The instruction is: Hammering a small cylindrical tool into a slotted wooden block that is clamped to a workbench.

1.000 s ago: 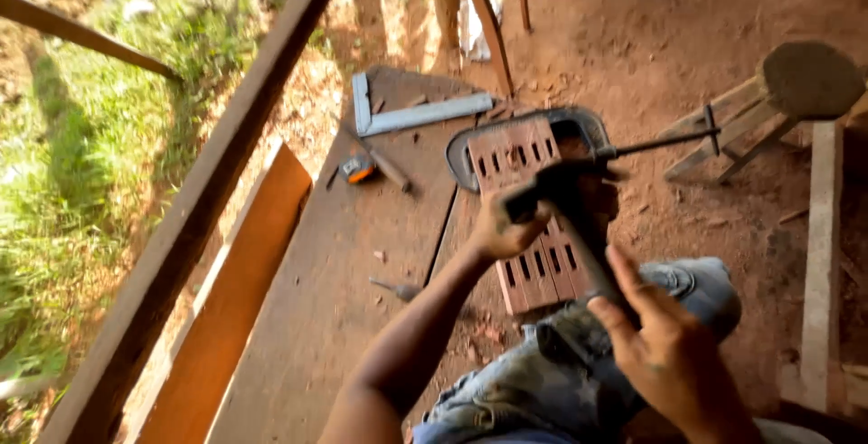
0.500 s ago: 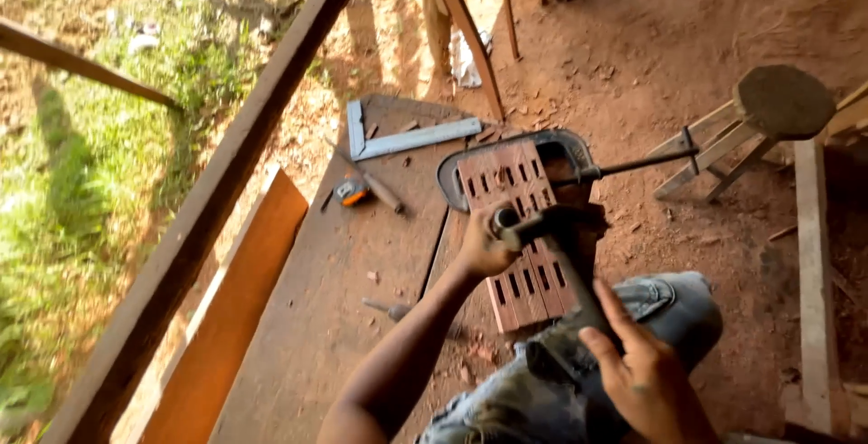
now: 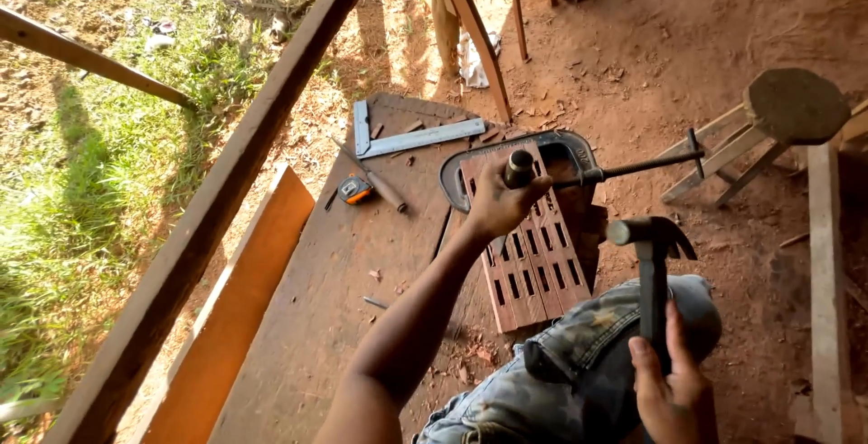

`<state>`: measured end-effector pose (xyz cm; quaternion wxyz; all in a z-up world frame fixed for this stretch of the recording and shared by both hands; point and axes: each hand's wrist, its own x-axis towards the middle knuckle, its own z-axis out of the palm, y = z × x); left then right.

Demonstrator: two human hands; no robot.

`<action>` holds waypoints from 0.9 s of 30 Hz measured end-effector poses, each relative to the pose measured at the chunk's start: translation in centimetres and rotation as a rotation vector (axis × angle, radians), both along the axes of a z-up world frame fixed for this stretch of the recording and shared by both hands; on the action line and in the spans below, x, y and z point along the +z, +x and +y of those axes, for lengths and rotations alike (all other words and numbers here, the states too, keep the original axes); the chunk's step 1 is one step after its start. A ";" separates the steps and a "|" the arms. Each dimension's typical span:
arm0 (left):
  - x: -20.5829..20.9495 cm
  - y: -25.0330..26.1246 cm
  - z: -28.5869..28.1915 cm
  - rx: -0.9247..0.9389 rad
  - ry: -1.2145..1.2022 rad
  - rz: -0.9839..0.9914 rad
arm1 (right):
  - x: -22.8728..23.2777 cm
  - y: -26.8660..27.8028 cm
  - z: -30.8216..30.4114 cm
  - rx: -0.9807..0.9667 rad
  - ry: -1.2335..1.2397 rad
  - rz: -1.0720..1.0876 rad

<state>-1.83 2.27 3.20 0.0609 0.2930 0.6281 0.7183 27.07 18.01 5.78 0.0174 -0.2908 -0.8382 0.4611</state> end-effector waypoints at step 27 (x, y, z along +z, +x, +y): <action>-5.6 1.6 -3.1 0.008 -0.146 0.069 | -8.3 -7.5 30.8 -0.033 -1.360 -0.481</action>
